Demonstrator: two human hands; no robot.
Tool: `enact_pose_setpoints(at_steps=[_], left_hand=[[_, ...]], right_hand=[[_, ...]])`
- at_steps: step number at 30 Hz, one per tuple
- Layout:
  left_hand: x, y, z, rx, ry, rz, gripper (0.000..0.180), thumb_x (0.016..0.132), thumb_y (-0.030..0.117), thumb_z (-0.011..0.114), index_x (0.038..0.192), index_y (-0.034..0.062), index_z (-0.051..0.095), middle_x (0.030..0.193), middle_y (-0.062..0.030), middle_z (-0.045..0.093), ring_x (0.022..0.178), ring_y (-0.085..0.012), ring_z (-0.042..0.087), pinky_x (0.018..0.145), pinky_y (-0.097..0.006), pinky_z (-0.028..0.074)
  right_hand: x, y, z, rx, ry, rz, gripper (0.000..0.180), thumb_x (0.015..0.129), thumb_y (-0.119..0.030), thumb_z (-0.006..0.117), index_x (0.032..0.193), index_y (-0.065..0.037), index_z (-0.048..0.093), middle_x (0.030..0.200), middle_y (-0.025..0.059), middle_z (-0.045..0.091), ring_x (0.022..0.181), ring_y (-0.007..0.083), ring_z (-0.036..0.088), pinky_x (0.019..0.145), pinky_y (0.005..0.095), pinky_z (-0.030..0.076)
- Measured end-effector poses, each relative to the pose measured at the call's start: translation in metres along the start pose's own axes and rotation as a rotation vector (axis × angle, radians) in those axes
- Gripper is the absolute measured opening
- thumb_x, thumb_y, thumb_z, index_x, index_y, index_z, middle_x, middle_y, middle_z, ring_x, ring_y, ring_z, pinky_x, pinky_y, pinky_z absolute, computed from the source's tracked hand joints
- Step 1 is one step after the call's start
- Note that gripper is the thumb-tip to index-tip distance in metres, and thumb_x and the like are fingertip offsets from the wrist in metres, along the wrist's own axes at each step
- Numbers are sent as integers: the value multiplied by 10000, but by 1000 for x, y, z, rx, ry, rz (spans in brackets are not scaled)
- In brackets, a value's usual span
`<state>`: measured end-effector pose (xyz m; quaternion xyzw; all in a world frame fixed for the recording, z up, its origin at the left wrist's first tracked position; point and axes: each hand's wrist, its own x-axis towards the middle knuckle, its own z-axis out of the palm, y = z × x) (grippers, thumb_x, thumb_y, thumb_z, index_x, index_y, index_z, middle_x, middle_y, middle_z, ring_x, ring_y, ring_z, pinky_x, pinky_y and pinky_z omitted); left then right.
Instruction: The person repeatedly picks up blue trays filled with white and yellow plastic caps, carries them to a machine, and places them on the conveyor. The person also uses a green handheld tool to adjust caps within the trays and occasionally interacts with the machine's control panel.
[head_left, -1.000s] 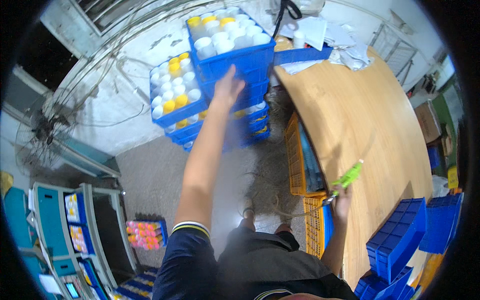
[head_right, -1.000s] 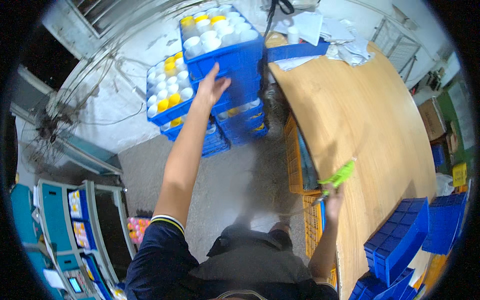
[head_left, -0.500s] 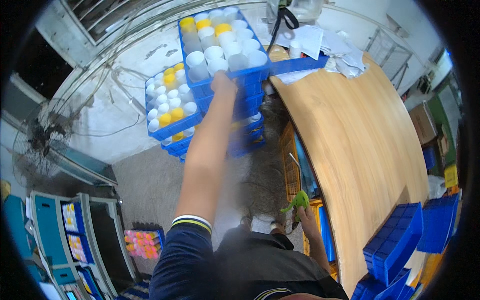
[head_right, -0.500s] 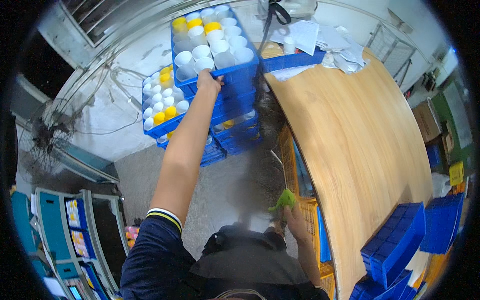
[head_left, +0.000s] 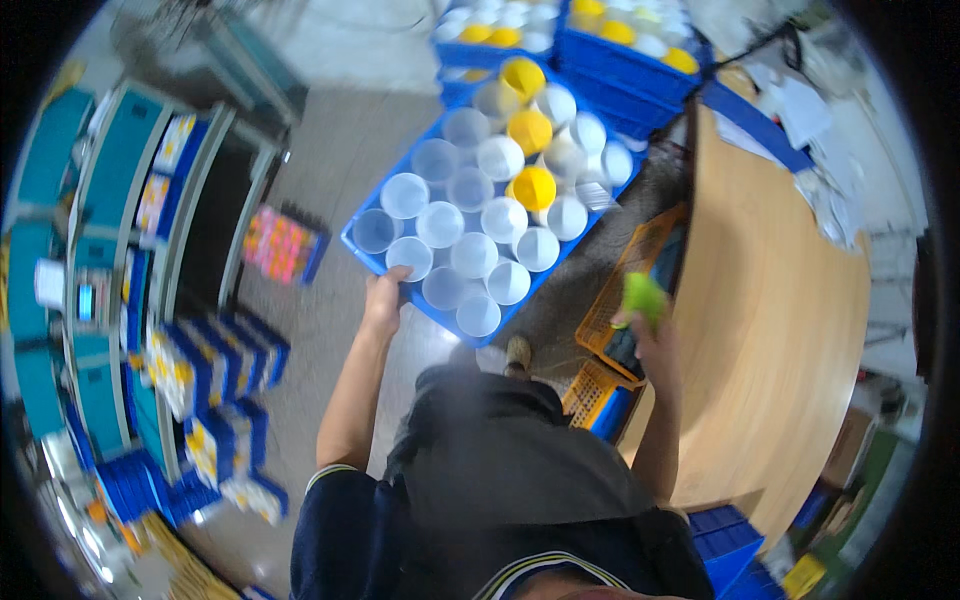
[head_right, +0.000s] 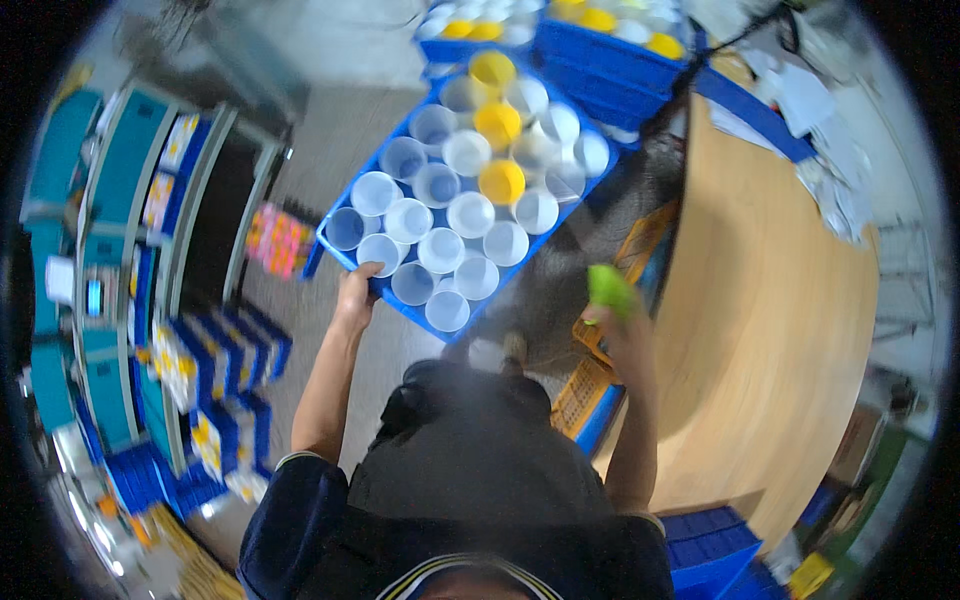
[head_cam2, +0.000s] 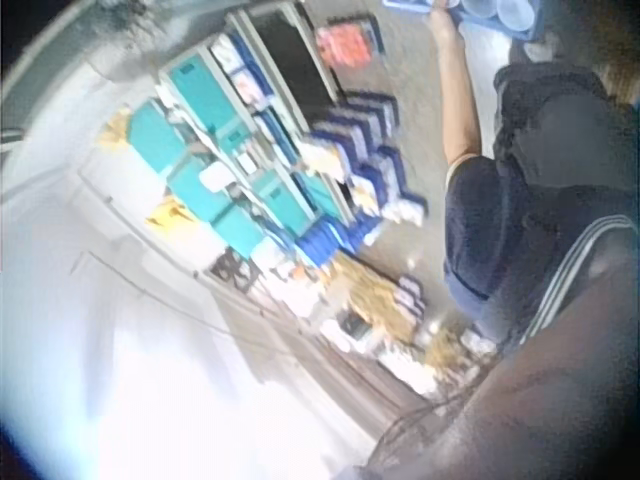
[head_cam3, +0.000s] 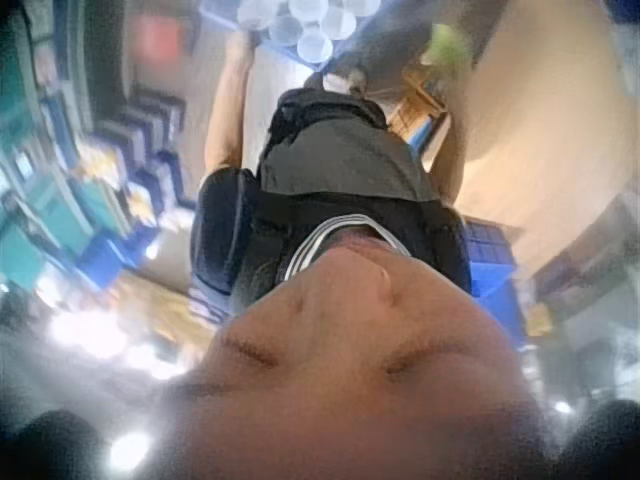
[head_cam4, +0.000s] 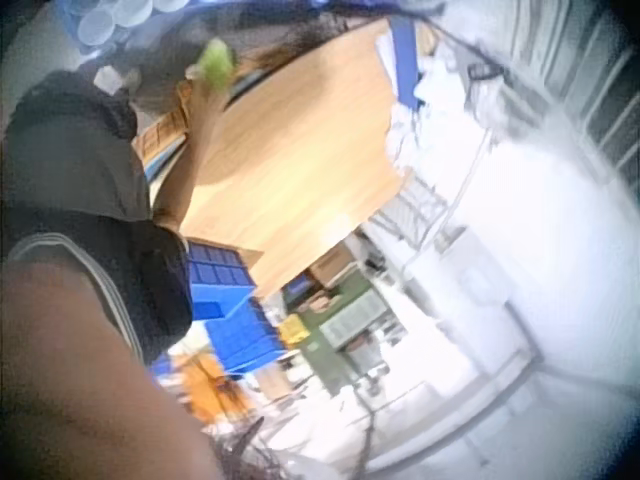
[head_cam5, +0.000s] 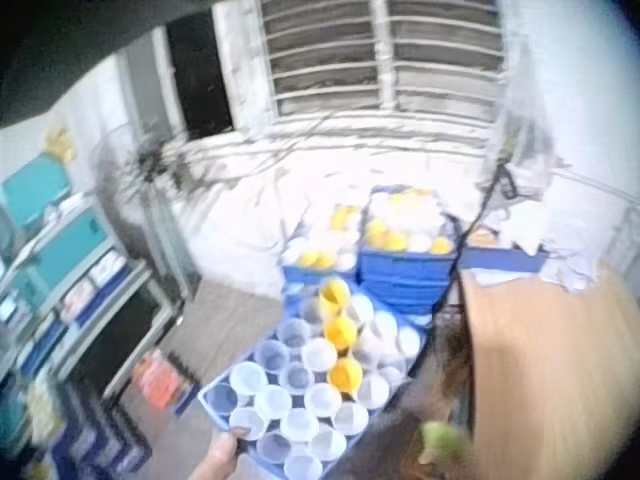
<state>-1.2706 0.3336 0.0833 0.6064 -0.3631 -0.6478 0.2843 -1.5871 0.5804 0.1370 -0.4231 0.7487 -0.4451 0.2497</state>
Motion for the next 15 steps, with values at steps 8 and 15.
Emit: enact_pose_setpoints(at_steps=[8,15], left_hand=[[-79,-148,-96,727,635,-122,646,761,322,661,1284,-35,538,977,-293,680,957,-449,654,887,-469,492],[-136,-206,-198,541,655,-313,422,764,285,669,1058,-17,670,916,-266,696,933,-425,668,863,-473,497]], right_hand=[[-37,-81,173,-672,-915,-389,324,964,-252,552,1157,6,520,694,158,655,589,301,657,514,399,486],[-54,-113,219,-763,-972,-347,308,937,-236,581,1124,7,553,712,185,670,636,326,682,583,433,518]])
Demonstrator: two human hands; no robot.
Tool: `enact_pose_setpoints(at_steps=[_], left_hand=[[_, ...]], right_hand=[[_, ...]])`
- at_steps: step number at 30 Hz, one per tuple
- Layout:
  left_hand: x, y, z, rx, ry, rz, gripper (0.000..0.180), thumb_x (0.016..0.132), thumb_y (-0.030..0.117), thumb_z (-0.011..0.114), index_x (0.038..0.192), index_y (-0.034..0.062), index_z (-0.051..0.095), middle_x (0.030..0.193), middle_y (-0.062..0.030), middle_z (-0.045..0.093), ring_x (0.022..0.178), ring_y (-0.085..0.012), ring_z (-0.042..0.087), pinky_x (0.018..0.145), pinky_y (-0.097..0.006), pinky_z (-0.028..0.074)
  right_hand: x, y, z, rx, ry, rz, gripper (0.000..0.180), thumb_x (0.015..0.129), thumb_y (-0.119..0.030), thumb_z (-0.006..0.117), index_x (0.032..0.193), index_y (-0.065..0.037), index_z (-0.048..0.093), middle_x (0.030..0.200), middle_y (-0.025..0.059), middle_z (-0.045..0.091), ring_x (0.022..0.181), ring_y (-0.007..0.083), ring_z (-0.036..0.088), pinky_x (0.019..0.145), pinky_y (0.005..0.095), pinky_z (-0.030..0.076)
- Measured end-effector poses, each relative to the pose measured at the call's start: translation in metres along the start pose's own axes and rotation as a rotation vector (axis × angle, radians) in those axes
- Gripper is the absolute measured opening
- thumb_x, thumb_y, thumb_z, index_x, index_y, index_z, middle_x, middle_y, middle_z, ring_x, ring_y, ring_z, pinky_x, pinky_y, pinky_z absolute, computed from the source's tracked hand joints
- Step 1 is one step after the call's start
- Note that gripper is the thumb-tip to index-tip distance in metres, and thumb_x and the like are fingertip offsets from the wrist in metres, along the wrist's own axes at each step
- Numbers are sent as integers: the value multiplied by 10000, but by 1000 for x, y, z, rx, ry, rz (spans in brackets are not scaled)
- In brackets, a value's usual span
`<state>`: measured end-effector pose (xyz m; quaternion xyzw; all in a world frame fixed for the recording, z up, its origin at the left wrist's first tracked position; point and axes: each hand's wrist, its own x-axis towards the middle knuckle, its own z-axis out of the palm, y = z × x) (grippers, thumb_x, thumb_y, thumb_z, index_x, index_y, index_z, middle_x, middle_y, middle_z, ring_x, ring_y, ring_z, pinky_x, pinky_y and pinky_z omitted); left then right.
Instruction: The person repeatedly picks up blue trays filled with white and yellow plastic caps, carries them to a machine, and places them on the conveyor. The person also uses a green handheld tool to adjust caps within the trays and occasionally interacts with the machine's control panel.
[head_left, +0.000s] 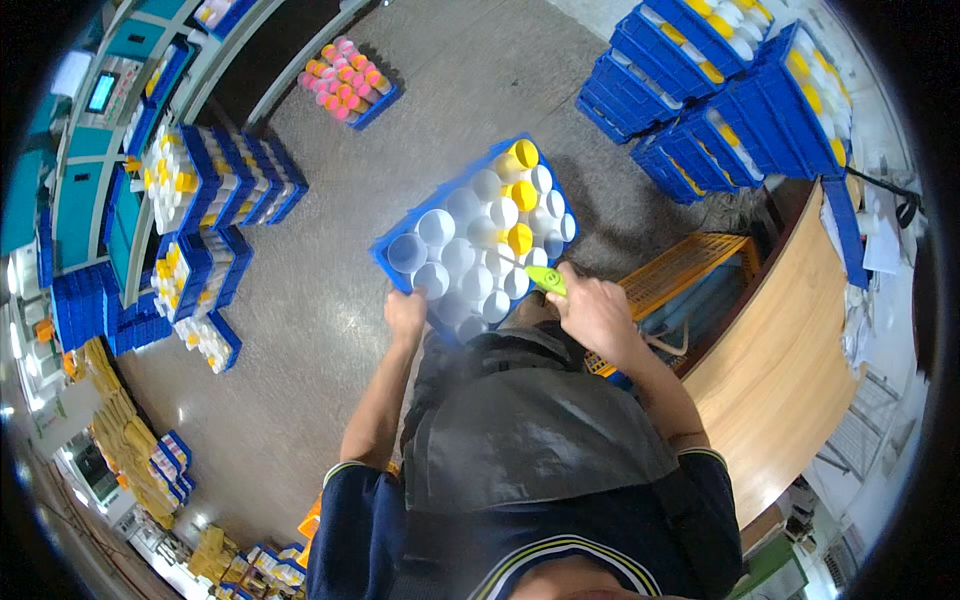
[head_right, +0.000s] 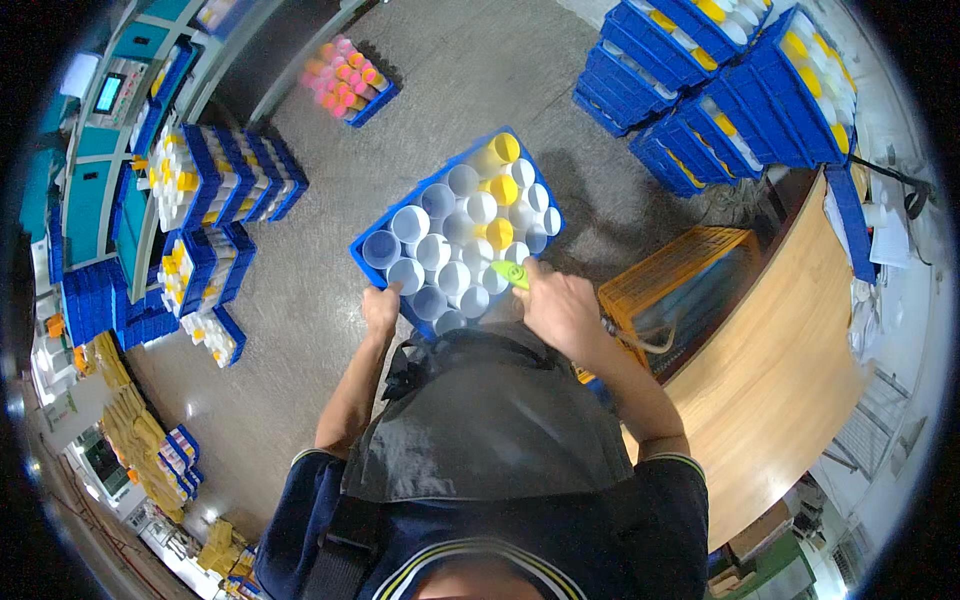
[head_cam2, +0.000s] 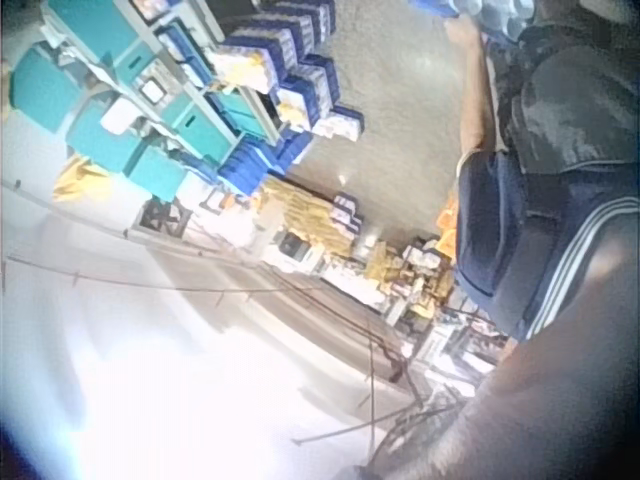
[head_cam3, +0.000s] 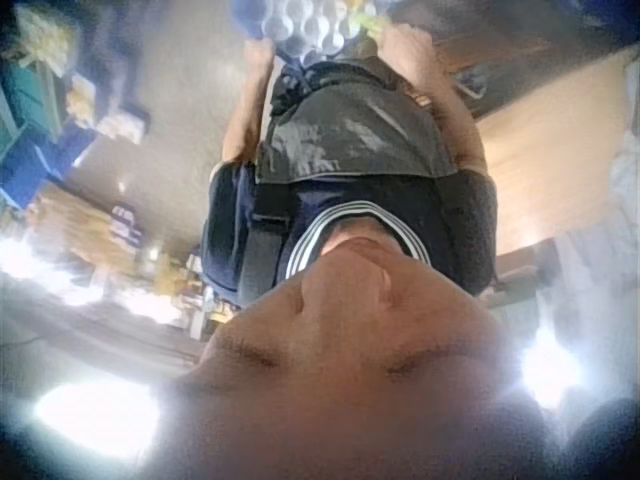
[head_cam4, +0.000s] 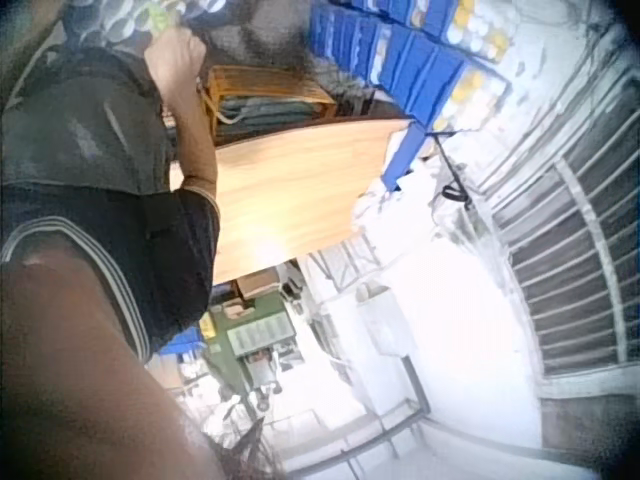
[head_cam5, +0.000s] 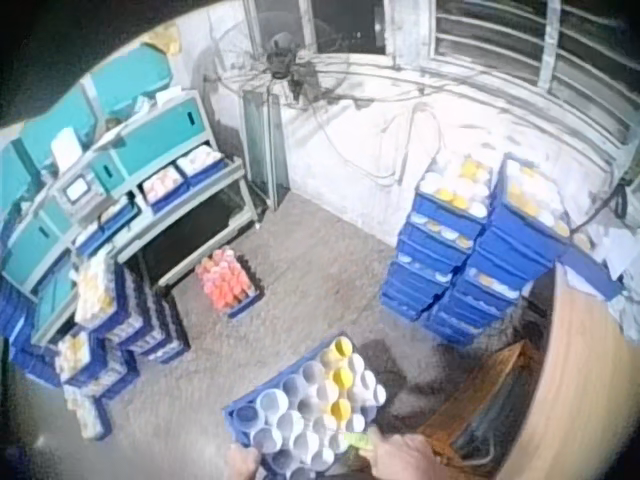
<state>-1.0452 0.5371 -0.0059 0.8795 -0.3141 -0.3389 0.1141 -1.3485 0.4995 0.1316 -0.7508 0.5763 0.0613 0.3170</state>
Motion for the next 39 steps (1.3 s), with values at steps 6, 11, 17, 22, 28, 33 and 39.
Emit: enact_pose_setpoints(at_steps=[6,11,17,22,28,33,39], left_hand=[[42,-63,-52,-173,-2,-8,277,755,224,697,854,-35,703,804,-228,704,812,-357,696,772,-442,509],[67,-105,-82,-331,-53,12,248,760,195,697,798,-50,687,716,-158,688,695,-244,665,685,-400,496],[66,-127,-101,-489,-87,135,263,792,179,671,903,-59,689,789,-130,700,730,-204,646,707,-372,490],[49,-126,-114,-427,-91,139,270,795,186,669,912,-58,687,795,-154,702,755,-226,661,726,-387,493],[28,-113,-116,-252,-15,111,277,780,218,675,865,-46,680,808,-228,698,804,-354,693,768,-432,499],[-3,-101,-97,-147,55,58,357,763,227,662,1002,-36,645,866,-260,693,867,-429,673,812,-466,496],[-30,-91,-70,-139,157,34,379,743,252,654,1040,18,669,943,-275,689,962,-432,657,874,-467,491]], right_hand=[[43,-41,6,-103,122,104,350,906,-311,608,1116,-34,560,747,185,677,730,363,684,643,465,530],[72,-56,-8,-155,153,297,366,903,-328,603,1141,-54,553,835,219,683,807,397,679,719,512,526],[100,-83,-30,-80,318,302,374,909,-322,594,1166,-52,577,891,240,685,884,412,666,779,506,510],[89,-99,-36,-109,233,256,435,913,-324,593,1259,-62,554,887,249,681,883,411,663,786,497,508],[72,-103,-26,-184,212,128,428,904,-344,606,1227,-67,567,854,241,677,849,404,670,739,500,522],[50,-93,-8,-183,286,-19,385,876,-344,630,1145,-70,599,797,219,677,772,415,676,686,501,536],[15,-88,-1,-99,128,-56,446,856,-319,638,1236,-94,569,867,241,678,827,415,668,732,505,526]])
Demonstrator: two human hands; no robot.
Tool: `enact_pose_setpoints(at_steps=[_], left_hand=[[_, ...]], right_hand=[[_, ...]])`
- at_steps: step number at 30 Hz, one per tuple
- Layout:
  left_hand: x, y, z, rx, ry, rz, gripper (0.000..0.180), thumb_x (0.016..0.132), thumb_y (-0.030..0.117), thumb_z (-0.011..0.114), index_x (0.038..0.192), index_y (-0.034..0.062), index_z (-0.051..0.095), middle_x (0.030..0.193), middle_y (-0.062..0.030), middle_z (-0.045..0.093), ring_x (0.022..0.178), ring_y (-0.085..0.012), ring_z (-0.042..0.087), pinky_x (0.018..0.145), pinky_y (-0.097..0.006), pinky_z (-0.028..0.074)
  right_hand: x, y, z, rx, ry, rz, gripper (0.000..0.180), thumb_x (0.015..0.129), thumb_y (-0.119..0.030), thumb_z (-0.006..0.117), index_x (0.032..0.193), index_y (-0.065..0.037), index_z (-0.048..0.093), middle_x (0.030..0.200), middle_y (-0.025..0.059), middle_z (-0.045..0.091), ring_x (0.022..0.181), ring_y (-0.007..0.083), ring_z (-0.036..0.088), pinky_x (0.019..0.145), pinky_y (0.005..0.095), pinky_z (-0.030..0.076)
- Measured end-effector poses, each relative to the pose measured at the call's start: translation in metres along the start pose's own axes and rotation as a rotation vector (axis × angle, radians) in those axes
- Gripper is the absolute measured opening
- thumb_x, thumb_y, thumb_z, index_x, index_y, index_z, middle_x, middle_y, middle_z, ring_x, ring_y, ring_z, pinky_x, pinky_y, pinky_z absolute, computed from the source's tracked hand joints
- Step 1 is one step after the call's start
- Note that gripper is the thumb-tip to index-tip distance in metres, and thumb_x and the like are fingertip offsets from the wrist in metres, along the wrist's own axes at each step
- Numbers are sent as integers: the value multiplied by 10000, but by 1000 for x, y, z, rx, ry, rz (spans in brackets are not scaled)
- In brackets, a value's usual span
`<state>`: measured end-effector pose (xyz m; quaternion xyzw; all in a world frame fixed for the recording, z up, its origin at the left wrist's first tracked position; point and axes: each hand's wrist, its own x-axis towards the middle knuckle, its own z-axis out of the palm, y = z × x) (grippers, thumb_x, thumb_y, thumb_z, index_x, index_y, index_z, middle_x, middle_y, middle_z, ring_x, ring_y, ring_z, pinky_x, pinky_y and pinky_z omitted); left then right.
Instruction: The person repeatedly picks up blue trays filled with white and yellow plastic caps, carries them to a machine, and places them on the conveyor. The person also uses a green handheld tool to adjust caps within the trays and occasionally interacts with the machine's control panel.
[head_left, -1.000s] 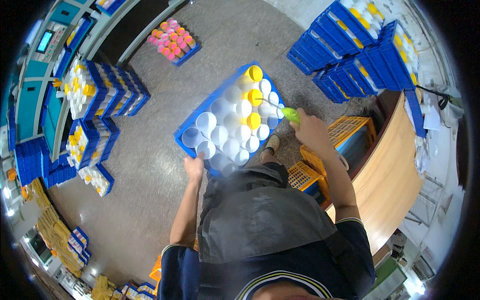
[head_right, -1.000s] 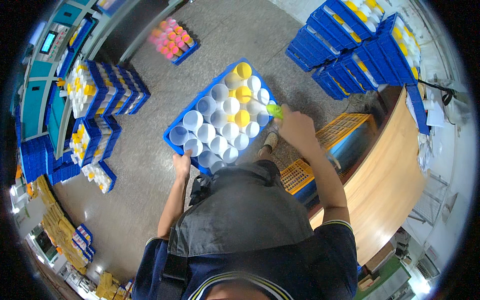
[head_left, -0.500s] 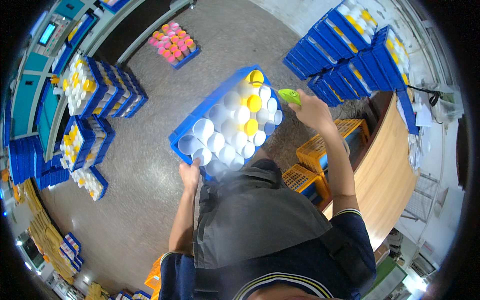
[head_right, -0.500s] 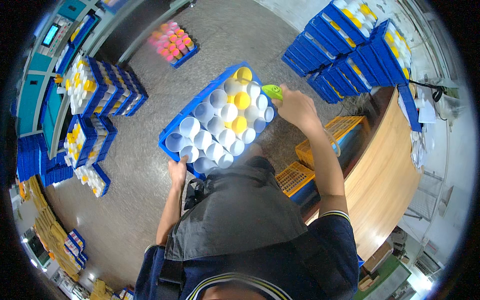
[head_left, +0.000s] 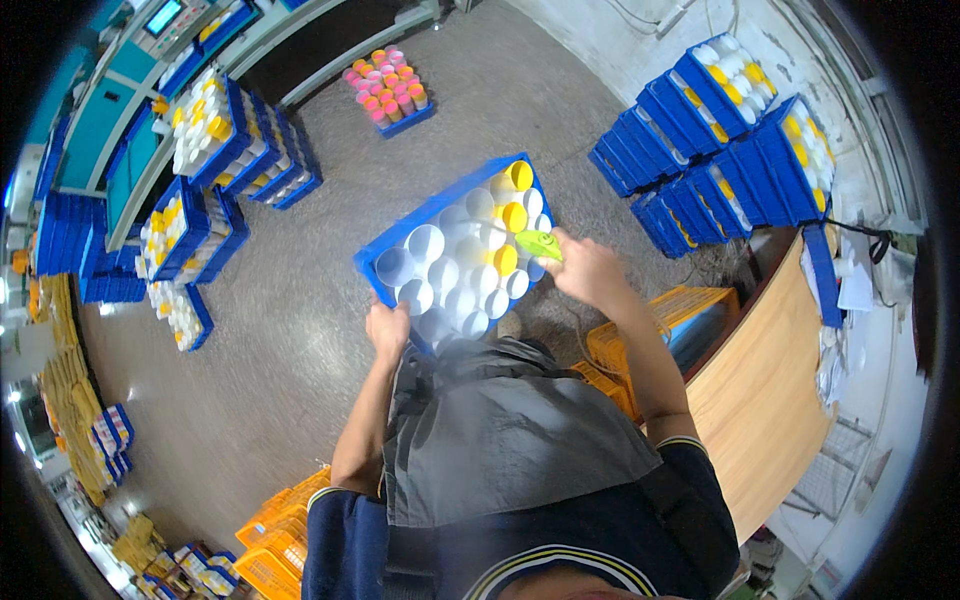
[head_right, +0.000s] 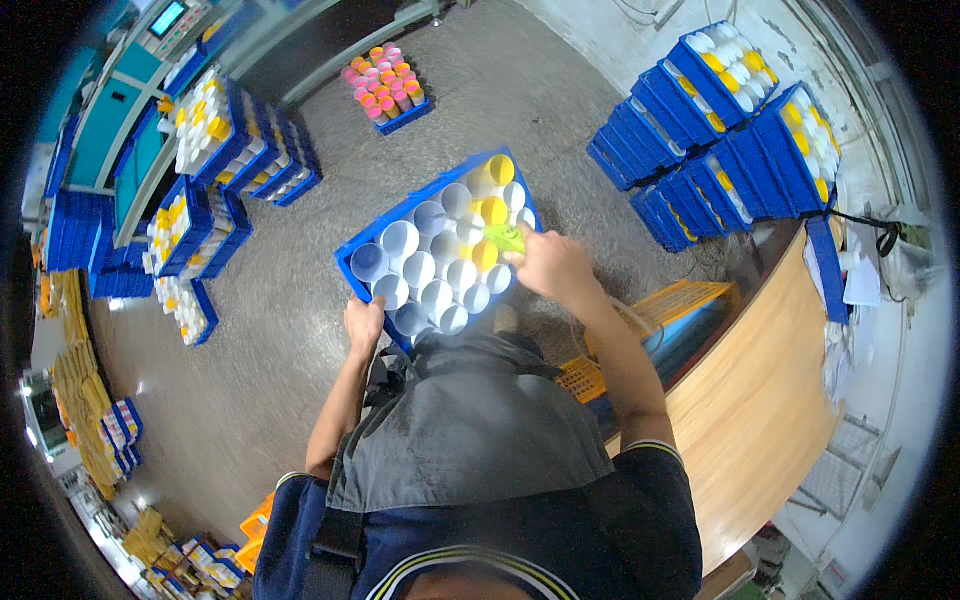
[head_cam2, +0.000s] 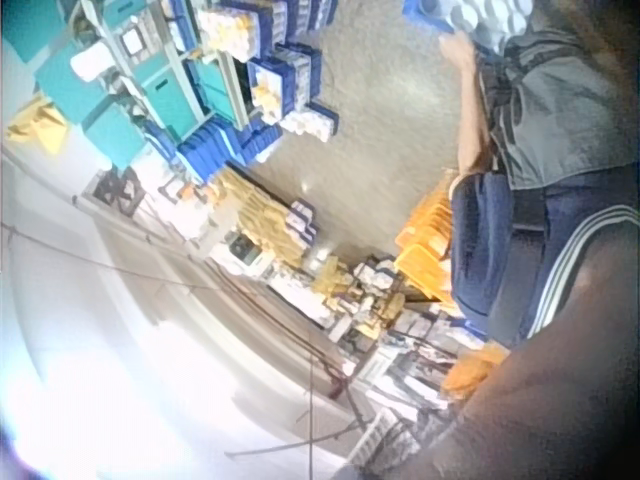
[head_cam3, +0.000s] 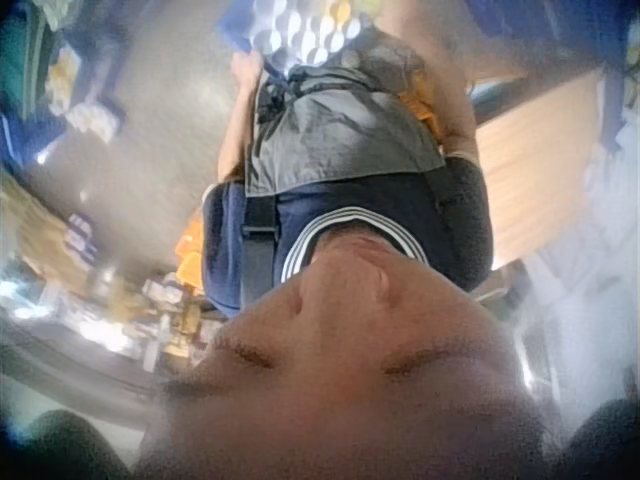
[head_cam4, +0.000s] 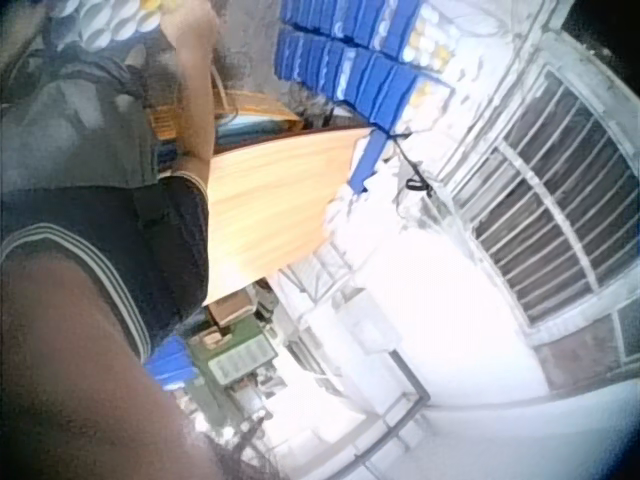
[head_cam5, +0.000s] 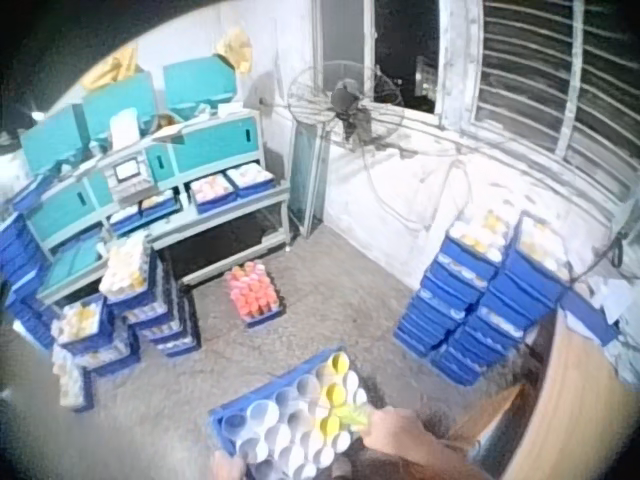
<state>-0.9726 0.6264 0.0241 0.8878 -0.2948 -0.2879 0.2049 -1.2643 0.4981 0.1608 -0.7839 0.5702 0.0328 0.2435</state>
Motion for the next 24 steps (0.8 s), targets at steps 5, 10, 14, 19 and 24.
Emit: enact_pose_setpoints(at_steps=[5,10,14,19,24], left_hand=[[-22,7,24,166,26,1,769,763,243,614,1399,-119,376,908,-329,665,937,-452,658,886,-487,495],[-42,21,35,194,49,-36,782,779,248,597,1394,-159,338,955,-331,663,968,-452,651,896,-484,494],[-52,27,37,178,47,-29,778,791,231,582,1401,-166,308,988,-344,653,996,-448,646,910,-481,490],[-49,23,39,143,87,-14,695,781,213,579,1317,-191,398,974,-339,657,988,-477,632,917,-490,480],[-38,12,42,117,104,-75,483,772,221,584,1074,-157,574,985,-341,654,993,-471,633,914,-495,480]], right_hand=[[-20,-6,2,55,-143,-92,471,901,-338,606,1273,-58,531,901,265,674,879,444,653,781,511,520],[-37,-16,13,60,-113,-220,350,906,-260,563,1194,-64,529,837,229,678,839,406,669,757,491,518],[-42,-24,17,33,-105,-302,418,913,-278,591,1236,-24,513,771,227,675,765,402,673,698,490,522],[-67,-2,15,-18,-148,-300,359,914,-251,581,1180,-17,526,789,235,674,780,403,672,718,494,516],[-73,5,34,-20,-219,-317,290,912,-247,575,1086,-14,562,771,235,667,782,411,668,729,487,505]])
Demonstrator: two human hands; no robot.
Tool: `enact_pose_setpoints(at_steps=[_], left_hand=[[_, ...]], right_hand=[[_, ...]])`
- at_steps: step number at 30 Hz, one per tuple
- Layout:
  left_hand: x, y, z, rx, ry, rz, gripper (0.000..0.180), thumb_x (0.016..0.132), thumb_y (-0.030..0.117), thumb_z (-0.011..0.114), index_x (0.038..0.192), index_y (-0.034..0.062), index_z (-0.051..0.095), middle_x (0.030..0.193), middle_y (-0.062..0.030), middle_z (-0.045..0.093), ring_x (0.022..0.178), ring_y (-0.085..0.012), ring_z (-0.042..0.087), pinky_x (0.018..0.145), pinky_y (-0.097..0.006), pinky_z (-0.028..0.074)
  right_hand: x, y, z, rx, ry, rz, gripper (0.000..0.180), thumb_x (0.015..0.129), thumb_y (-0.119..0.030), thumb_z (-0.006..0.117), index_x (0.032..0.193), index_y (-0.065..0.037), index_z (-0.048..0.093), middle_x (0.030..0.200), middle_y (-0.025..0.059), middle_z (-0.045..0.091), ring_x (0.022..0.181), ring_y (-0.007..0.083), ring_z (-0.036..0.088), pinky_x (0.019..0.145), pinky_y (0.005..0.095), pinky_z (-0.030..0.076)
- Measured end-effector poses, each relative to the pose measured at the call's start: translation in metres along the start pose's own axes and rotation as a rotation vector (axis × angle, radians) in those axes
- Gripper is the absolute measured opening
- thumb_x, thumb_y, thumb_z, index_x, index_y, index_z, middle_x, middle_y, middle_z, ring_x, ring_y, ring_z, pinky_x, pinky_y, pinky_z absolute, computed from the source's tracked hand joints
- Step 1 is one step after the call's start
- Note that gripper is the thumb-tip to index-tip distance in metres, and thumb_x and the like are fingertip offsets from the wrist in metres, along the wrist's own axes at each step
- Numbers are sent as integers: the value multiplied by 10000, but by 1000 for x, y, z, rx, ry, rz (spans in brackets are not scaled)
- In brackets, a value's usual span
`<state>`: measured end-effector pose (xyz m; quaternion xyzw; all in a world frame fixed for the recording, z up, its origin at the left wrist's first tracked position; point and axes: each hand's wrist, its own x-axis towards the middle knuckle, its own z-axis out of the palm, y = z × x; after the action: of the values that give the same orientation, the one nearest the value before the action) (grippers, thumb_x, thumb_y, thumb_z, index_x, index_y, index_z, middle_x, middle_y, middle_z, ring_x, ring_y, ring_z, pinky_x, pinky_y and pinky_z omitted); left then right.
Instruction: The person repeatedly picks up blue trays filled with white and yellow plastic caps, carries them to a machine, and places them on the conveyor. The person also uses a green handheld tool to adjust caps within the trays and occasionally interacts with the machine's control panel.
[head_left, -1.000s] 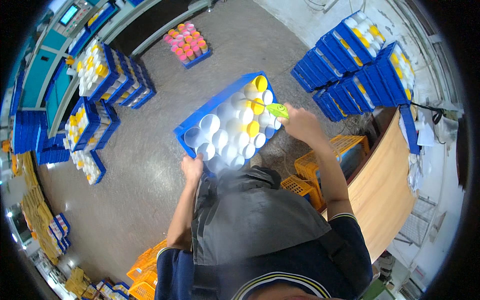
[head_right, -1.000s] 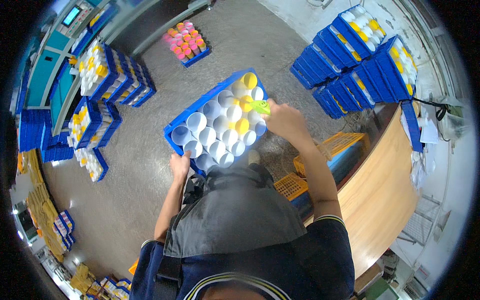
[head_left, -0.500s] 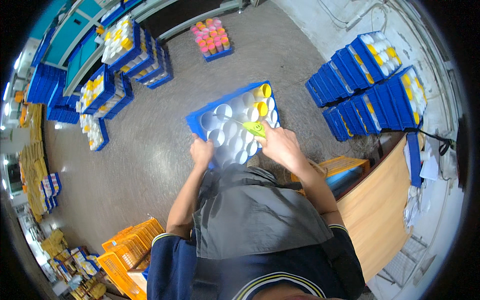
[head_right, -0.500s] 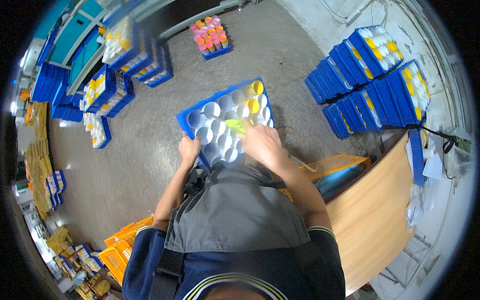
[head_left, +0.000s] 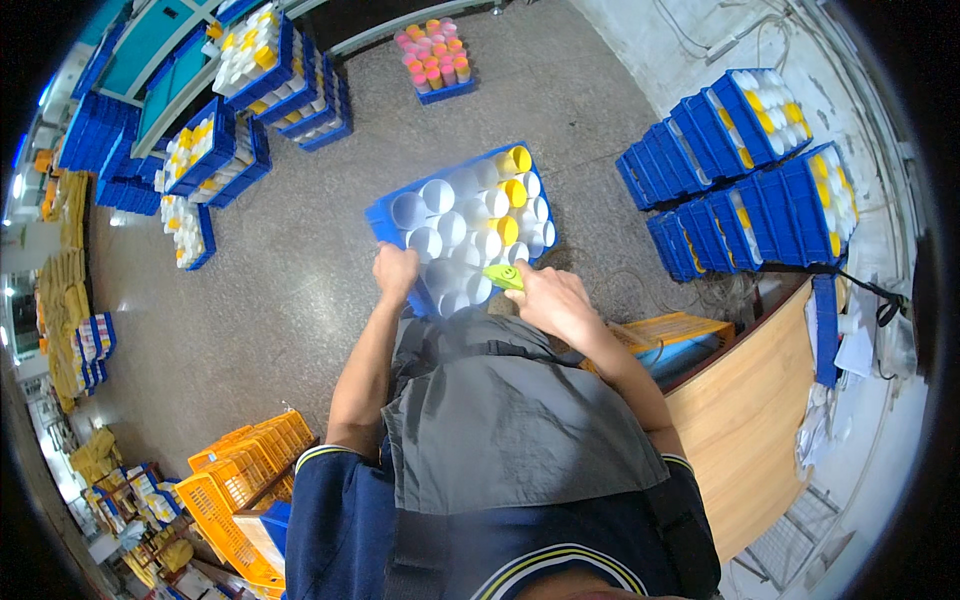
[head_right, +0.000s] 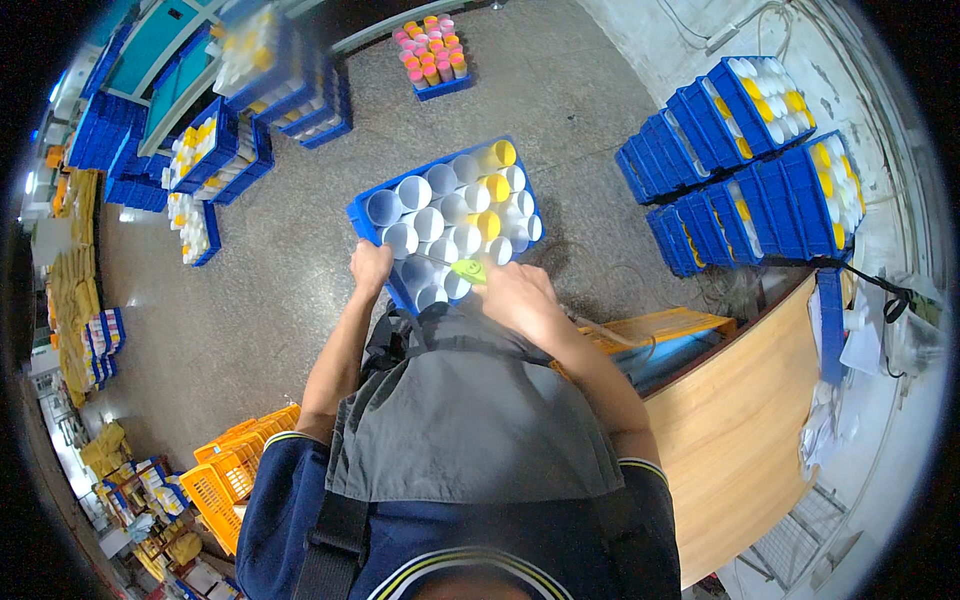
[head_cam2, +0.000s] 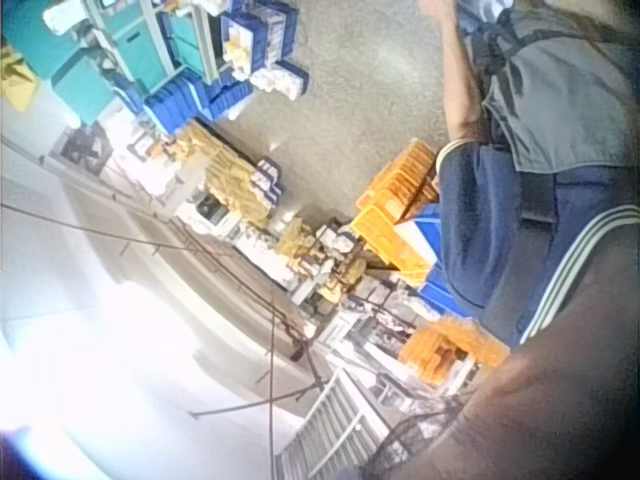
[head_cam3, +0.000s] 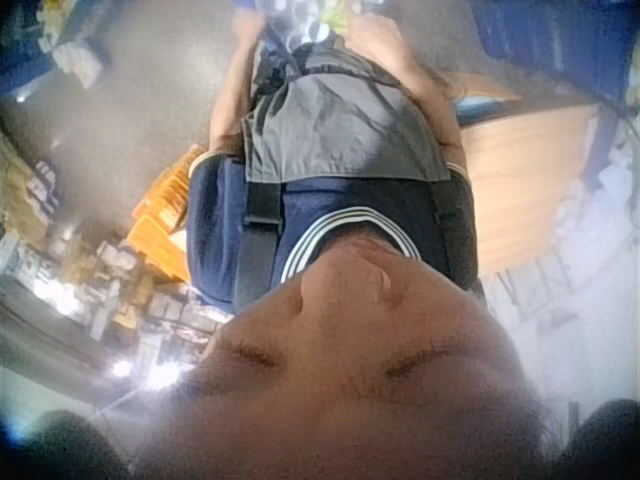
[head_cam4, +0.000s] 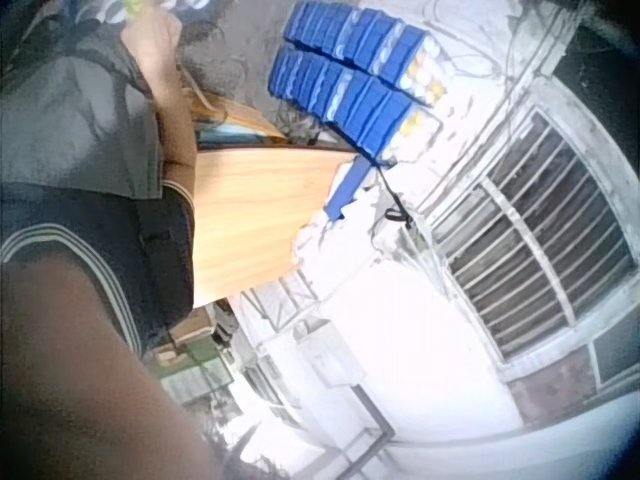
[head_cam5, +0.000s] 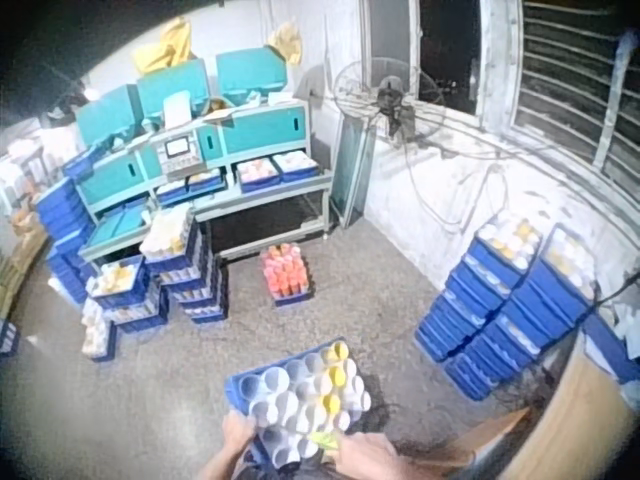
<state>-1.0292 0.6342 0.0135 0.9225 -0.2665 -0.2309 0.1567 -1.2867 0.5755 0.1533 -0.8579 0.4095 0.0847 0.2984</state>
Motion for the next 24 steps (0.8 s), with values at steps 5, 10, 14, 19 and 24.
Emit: enact_pose_setpoints(at_steps=[5,10,14,19,24], left_hand=[[6,-14,2,-12,17,-56,452,759,231,599,1012,-143,611,988,-335,658,1000,-464,637,912,-489,486],[6,-28,-1,-58,-9,-154,411,763,256,613,955,-104,657,999,-322,664,1019,-462,633,920,-485,484],[-3,-44,-5,-94,44,-159,438,761,265,627,995,-104,649,1003,-323,663,1011,-460,636,913,-483,483],[-7,-68,-9,-208,28,-179,428,753,263,638,999,-86,662,979,-310,674,973,-443,653,886,-470,486],[-19,-88,-11,-357,34,-175,302,741,230,647,831,-54,697,837,-248,701,858,-375,691,803,-444,501]], right_hand=[[-12,1,17,-28,-96,-12,282,920,-256,562,1049,-5,570,790,232,672,797,401,672,731,482,508],[-12,-5,28,-44,-158,-2,313,925,-273,565,1096,-11,548,796,229,677,797,398,677,726,487,514],[-16,9,21,-44,-45,110,362,914,-304,599,1130,-22,534,805,247,672,799,415,674,723,513,517],[-8,26,9,-79,-37,126,346,923,-290,573,1158,-38,540,885,242,687,883,403,673,790,497,511],[4,50,-4,-60,96,256,357,902,-292,602,1137,-24,577,922,253,686,915,407,668,812,498,512]])
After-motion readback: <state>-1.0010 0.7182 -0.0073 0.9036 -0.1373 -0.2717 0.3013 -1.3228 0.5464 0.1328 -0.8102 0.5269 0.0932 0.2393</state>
